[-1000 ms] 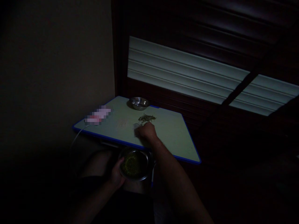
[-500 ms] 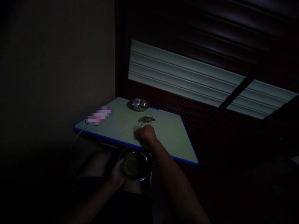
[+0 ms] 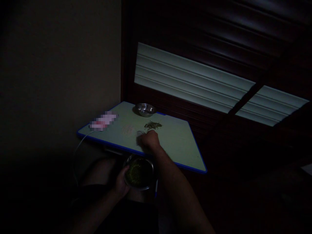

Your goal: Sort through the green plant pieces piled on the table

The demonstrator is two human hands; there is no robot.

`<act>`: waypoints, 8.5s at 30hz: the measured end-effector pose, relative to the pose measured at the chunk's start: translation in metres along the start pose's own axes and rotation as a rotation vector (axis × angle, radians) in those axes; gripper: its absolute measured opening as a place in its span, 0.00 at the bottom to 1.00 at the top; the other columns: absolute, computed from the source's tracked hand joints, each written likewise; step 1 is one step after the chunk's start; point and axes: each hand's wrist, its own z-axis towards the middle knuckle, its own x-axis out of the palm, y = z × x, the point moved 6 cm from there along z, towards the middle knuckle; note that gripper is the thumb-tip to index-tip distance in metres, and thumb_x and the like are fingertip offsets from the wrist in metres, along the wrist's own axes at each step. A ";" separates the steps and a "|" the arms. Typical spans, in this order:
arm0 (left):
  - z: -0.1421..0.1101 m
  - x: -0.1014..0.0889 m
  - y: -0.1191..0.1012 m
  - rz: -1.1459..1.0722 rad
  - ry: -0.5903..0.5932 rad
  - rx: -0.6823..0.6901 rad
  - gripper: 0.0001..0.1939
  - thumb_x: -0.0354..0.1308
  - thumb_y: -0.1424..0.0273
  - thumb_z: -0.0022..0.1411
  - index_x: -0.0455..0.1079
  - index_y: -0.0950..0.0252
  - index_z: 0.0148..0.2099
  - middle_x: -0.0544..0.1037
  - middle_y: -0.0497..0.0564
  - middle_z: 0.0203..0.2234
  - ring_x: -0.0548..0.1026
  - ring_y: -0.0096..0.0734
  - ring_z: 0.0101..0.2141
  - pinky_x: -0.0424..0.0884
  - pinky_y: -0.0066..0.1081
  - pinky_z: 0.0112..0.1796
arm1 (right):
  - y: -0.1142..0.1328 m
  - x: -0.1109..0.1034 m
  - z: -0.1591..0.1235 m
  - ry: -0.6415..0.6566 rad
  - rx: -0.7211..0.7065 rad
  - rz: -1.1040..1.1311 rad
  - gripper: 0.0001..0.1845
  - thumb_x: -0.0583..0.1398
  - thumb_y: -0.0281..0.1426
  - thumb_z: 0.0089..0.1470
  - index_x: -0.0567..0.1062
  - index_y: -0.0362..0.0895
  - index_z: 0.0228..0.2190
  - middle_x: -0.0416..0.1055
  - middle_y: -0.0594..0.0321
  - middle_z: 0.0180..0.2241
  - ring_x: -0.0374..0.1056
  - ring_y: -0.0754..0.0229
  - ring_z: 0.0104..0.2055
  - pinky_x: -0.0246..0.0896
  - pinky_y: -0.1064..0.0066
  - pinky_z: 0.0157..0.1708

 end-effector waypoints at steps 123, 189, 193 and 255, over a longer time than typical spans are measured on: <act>-0.008 0.005 -0.013 0.096 -0.048 0.048 0.14 0.60 0.64 0.48 0.76 0.64 0.38 0.82 0.54 0.33 0.77 0.46 0.41 0.70 0.44 0.47 | -0.071 -0.055 0.051 -0.296 -0.539 0.361 0.06 0.60 0.29 0.42 0.76 0.41 0.26 0.74 0.64 0.25 0.65 0.63 0.29 0.59 0.72 0.35; -0.006 0.004 -0.011 0.082 -0.017 0.055 0.18 0.61 0.62 0.48 0.75 0.64 0.41 0.81 0.55 0.35 0.75 0.50 0.46 0.69 0.45 0.48 | -0.091 -0.062 0.060 -0.220 -0.229 0.405 0.10 0.61 0.36 0.40 0.74 0.40 0.21 0.68 0.65 0.19 0.59 0.67 0.22 0.54 0.74 0.24; -0.007 0.006 -0.011 0.089 0.008 0.038 0.19 0.61 0.62 0.48 0.75 0.65 0.42 0.81 0.56 0.35 0.74 0.52 0.48 0.69 0.46 0.48 | -0.088 -0.055 0.057 -0.114 -0.242 0.410 0.11 0.62 0.36 0.39 0.73 0.40 0.21 0.64 0.67 0.16 0.56 0.68 0.19 0.51 0.74 0.20; -0.007 0.007 -0.012 0.089 -0.033 0.062 0.14 0.60 0.64 0.48 0.77 0.65 0.37 0.82 0.54 0.31 0.77 0.49 0.43 0.70 0.45 0.48 | -0.061 -0.047 0.038 0.091 -0.295 0.809 0.09 0.60 0.31 0.37 0.64 0.44 0.23 0.69 0.67 0.16 0.62 0.66 0.16 0.53 0.78 0.15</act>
